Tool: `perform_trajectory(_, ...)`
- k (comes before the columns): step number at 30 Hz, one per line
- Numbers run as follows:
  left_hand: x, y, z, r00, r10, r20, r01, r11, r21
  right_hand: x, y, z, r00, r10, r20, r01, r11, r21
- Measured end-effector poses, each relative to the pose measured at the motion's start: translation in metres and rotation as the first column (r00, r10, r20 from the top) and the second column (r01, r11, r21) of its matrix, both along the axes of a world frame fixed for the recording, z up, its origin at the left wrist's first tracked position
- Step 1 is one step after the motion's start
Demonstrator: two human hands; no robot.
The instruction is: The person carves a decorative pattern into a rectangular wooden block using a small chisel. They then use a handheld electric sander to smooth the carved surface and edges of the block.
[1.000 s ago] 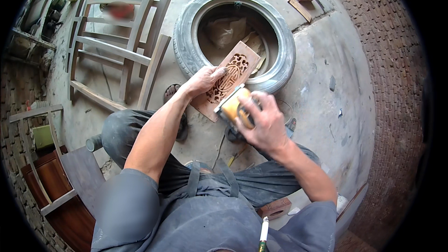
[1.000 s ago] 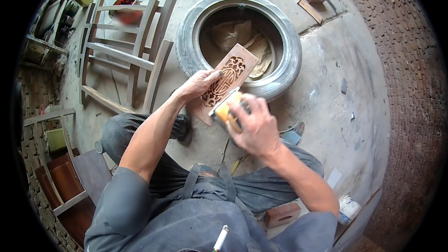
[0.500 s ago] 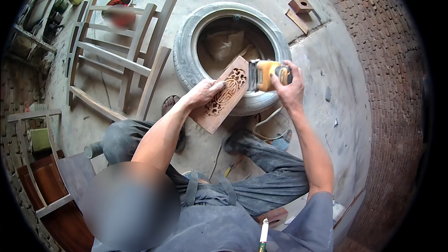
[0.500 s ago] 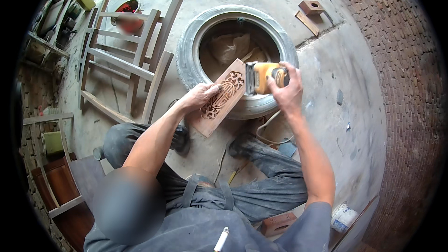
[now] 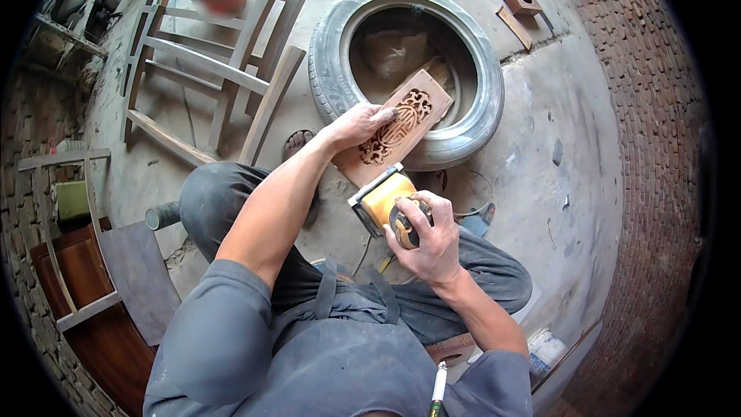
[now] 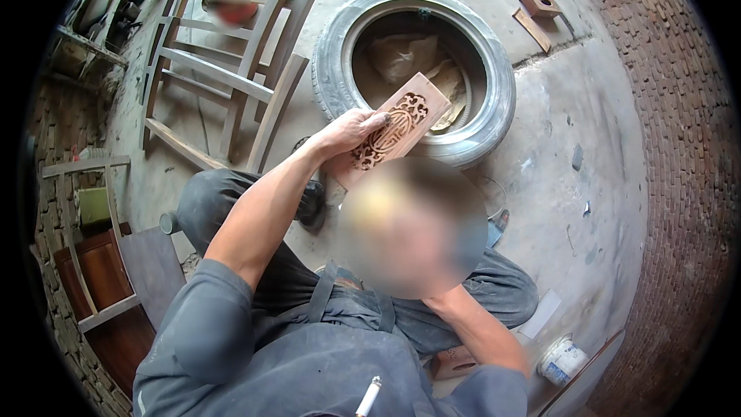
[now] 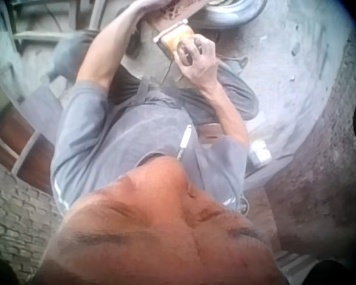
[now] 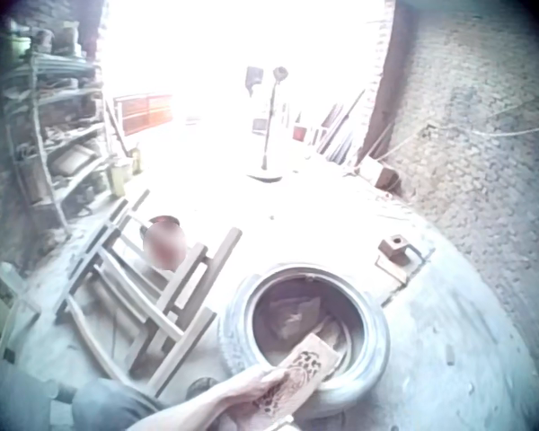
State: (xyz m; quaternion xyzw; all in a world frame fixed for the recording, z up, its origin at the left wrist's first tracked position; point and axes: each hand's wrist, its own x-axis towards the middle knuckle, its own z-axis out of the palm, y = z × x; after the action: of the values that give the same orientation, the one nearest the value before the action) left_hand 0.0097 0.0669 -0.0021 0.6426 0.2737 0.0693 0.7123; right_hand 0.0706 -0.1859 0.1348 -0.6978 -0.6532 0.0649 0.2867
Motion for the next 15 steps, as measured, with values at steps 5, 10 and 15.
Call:
perform_trajectory(5, -0.001, 0.000, 0.004, 0.999, -0.028, -0.020, 0.027, 1.000, -0.015, 0.030, 0.024, 0.023, 0.991, -0.111, 0.077, 0.114, 0.992, -0.044)
perform_trajectory(10, 0.002, -0.001, 0.000, 1.000, -0.017, 0.021, 0.017, 1.000, -0.019, 0.061, 0.036, 0.021, 0.992, -0.101, 0.079, 0.108, 0.990, -0.085)
perform_trajectory(15, 0.000, -0.003, -0.002, 1.000, -0.007, 0.002, 0.007, 0.998, -0.066, 0.019, 0.032, 0.028, 0.994, -0.023, 0.107, 0.039, 0.988, -0.148)
